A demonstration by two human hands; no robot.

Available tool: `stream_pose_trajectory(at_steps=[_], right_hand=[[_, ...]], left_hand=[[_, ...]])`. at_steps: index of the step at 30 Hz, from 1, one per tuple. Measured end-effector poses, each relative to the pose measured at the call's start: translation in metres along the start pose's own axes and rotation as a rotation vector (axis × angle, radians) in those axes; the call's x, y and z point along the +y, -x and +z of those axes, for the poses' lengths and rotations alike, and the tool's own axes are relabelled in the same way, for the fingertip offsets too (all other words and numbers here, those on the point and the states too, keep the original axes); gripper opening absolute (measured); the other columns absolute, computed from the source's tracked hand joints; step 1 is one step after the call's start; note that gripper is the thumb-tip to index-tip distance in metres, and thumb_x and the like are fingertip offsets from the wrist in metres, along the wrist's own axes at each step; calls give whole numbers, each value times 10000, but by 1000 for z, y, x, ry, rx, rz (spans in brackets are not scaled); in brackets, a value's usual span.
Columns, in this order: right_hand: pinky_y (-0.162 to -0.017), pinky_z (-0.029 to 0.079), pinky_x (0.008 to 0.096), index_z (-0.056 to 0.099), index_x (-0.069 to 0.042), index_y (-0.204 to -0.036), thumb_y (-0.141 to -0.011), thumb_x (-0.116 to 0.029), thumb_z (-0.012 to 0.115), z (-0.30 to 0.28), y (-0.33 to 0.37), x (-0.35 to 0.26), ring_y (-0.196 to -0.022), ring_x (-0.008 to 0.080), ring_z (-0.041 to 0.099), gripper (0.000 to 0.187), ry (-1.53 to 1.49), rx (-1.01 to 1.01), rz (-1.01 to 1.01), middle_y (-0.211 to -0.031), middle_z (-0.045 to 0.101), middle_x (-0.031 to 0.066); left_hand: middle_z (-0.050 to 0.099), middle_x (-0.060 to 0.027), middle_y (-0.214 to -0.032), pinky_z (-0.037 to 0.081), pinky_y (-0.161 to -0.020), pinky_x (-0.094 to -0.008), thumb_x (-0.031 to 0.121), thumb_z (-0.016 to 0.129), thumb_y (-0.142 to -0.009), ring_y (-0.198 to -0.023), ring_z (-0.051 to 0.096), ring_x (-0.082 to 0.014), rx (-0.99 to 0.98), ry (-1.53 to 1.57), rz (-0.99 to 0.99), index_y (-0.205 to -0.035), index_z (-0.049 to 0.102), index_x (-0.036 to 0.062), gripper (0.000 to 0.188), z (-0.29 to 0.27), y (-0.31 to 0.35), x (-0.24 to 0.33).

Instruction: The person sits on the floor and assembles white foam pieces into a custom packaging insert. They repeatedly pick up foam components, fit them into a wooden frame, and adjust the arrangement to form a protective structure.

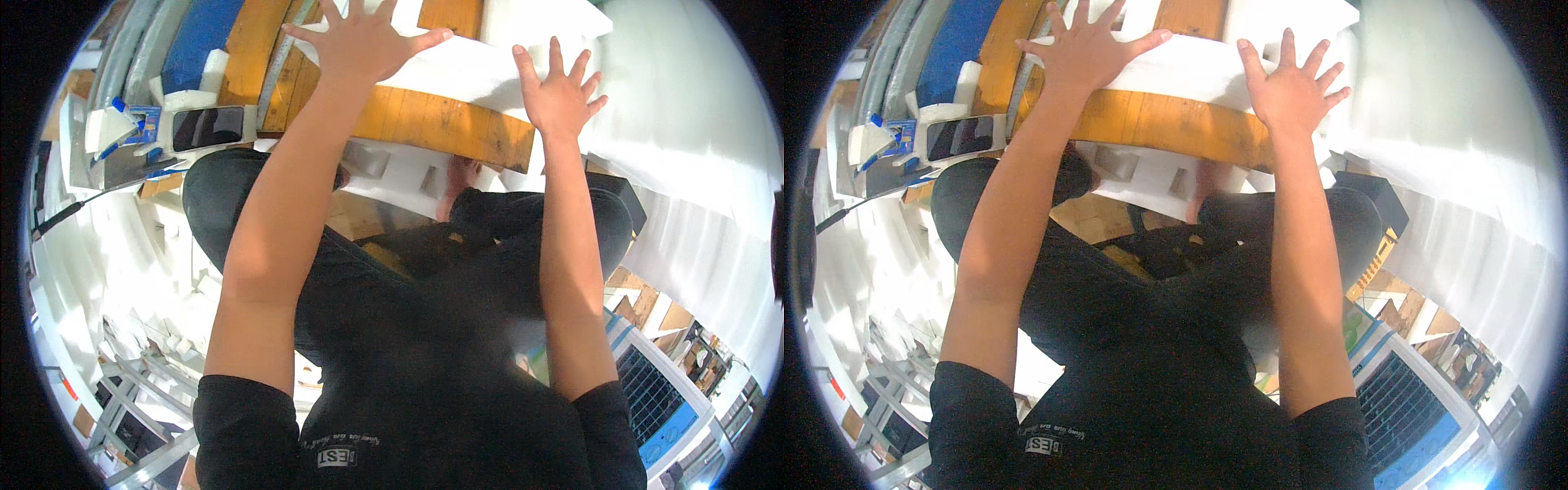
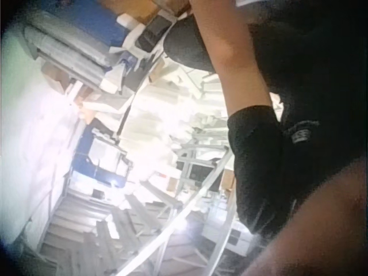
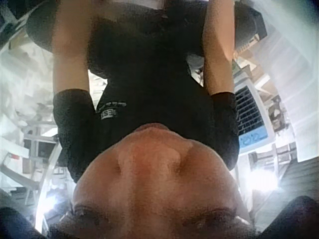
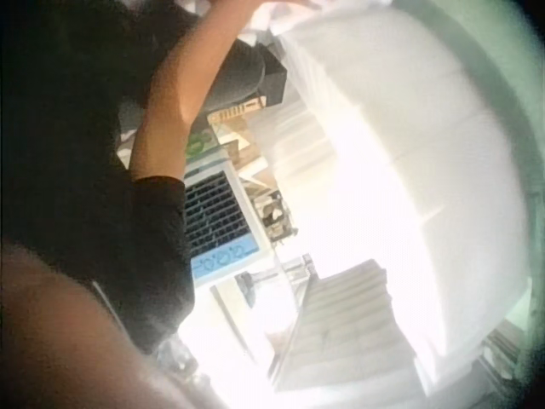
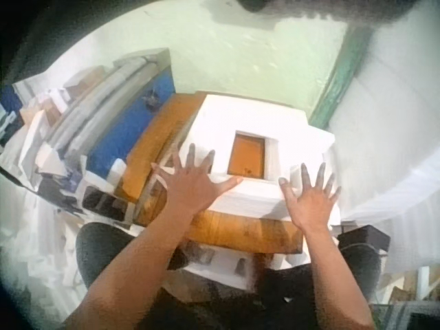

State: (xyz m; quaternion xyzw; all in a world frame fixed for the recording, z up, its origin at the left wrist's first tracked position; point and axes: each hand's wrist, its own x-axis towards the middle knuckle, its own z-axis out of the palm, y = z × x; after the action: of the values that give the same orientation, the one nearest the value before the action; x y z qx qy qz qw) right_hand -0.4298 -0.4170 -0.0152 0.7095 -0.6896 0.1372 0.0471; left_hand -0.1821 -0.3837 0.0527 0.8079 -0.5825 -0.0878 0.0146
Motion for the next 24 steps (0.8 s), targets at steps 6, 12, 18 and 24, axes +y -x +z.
stream_pose_trajectory(at_steps=[6, 12, 18, 24], right_hand=[[-1205, 46, 702, 412, -215, -1590, -875, -872, 365, 3, 0, 1, -1522, 559, 159, 972, -5, 26, -3, -1676, 202, 271], [-1205, 75, 702, 410, -216, -1590, -886, -862, 364, 0, -1, -2, -1519, 546, 188, 957, 38, -13, 11, -1677, 213, 257], [-1214, 53, 692, 409, -213, -1590, -881, -868, 371, -7, -2, -5, -1535, 520, 165, 966, 7, -93, 80, -1684, 214, 234], [-1138, 5, 795, 382, -218, -1602, -944, -810, 323, -12, -7, -11, -1534, 564, 60, 887, 145, -122, 2, -1690, 123, 277]], left_hand=[[195, -138, -1712, -40, -1101, -854, 895, 501, -794, -1585, 20, -411, 80, 71, 45, -1595, 399, 212, 1058, 4, 3, -3], [433, -185, -1594, 233, -1093, -818, 852, 640, -744, -1497, 334, -438, 345, -31, 95, -1496, 552, 206, 995, 38, -7, -12], [236, -178, -1689, 8, -998, -940, 979, 513, -681, -1564, 79, -470, 225, 50, 68, -1569, 441, 263, 1143, 42, -19, -5], [229, -176, -1692, -29, -993, -936, 985, 498, -683, -1573, 45, -453, 221, 71, 48, -1561, 461, 244, 1149, 43, -12, -9]])
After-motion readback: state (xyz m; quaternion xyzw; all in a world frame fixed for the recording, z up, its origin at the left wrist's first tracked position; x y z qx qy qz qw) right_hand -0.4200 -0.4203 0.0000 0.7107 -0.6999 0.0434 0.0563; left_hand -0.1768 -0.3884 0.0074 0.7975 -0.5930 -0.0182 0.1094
